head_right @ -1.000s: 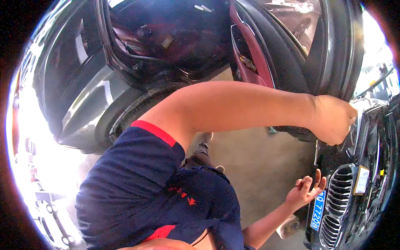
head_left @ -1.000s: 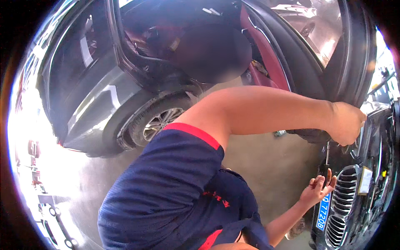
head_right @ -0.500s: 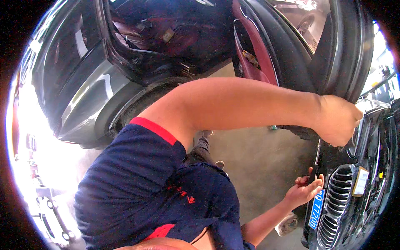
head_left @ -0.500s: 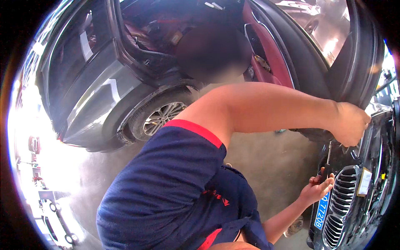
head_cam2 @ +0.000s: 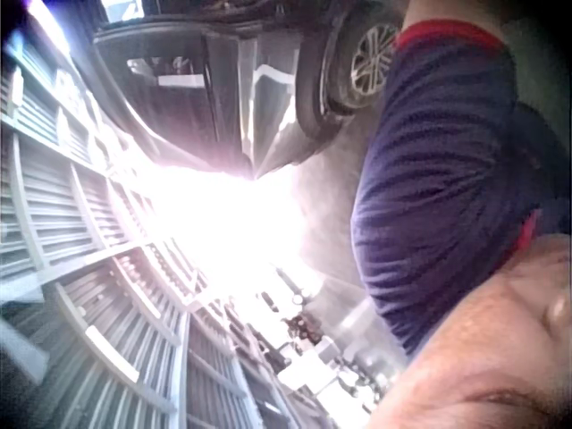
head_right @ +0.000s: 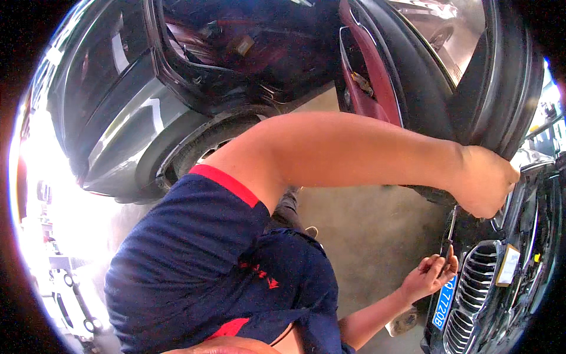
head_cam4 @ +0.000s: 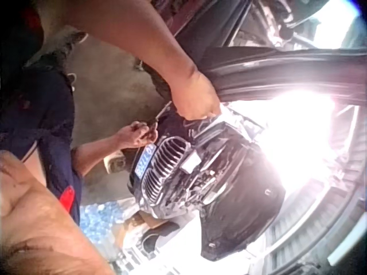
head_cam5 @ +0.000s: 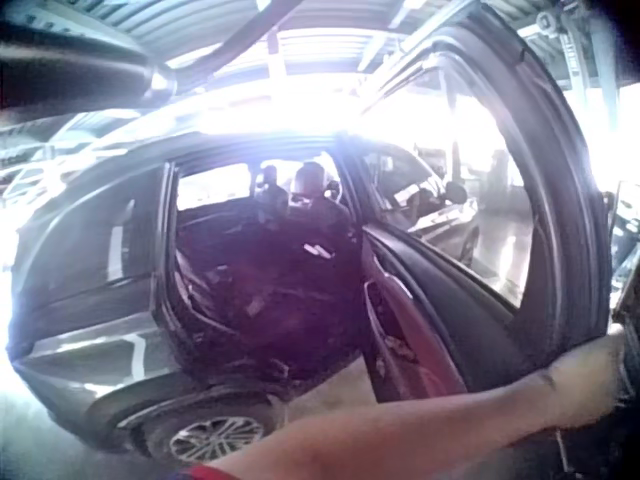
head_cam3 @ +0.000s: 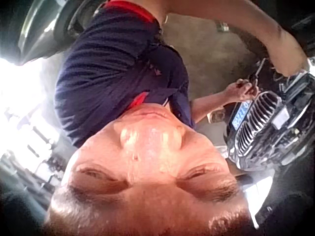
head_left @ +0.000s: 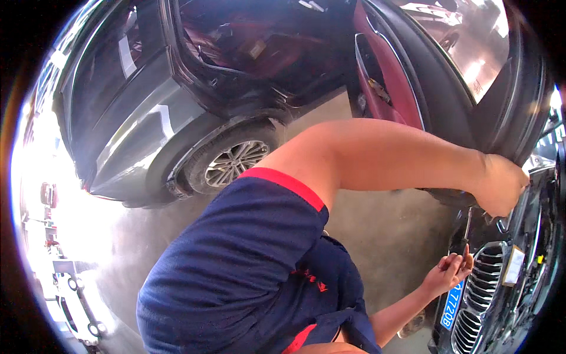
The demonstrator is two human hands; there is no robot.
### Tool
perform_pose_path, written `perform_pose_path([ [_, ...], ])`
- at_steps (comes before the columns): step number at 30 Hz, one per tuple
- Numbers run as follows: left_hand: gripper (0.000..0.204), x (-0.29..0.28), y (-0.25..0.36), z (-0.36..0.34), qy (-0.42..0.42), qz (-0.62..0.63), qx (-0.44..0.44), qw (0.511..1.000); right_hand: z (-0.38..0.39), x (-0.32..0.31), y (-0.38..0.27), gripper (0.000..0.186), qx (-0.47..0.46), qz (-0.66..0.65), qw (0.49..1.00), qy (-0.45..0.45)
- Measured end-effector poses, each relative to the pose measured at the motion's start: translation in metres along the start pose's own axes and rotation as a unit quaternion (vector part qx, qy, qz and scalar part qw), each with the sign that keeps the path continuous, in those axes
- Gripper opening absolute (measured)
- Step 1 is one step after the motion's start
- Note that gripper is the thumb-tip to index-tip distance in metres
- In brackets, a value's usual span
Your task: The person installs a door handle and cover onto a car door by hand, then tightens the handle assembly using a screwdriver.
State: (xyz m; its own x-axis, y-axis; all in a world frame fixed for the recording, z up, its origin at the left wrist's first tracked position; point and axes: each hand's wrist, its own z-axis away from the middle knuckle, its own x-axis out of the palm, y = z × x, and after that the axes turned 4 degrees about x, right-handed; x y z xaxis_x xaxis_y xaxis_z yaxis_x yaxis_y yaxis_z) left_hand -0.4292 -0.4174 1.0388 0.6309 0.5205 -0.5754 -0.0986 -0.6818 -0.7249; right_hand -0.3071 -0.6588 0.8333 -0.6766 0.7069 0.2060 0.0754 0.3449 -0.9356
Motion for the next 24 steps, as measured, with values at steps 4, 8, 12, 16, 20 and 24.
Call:
perform_pose_path([
  [4,0.013,-0.007,-0.001,0.003,-0.021,0.011,0.0,1.0,-0.009,-0.02,0.011,0.03,-0.23,0.467,0.854,-0.014],
  [8,0.013,-0.007,-0.003,0.003,-0.023,0.031,0.001,0.999,0.0,-0.005,0.003,0.034,0.034,-0.113,0.993,-0.009],
  [12,0.013,-0.007,-0.002,-0.001,-0.026,0.023,-0.003,0.999,-0.005,-0.028,0.02,0.036,0.006,0.142,0.989,0.03],
  [16,0.013,-0.005,-0.002,0.002,-0.029,0.058,-0.006,0.998,-0.001,-0.012,0.013,0.035,0.08,0.005,0.996,0.035],
  [20,0.013,-0.001,0.003,-0.005,-0.033,0.078,-0.034,0.996,0.009,0.007,0.0,0.041,0.047,-0.068,0.995,0.053],
  [24,0.014,0.006,0.012,-0.012,0.003,0.15,-0.114,0.982,0.014,-0.004,-0.001,0.041,0.054,-0.024,0.996,0.073],
])
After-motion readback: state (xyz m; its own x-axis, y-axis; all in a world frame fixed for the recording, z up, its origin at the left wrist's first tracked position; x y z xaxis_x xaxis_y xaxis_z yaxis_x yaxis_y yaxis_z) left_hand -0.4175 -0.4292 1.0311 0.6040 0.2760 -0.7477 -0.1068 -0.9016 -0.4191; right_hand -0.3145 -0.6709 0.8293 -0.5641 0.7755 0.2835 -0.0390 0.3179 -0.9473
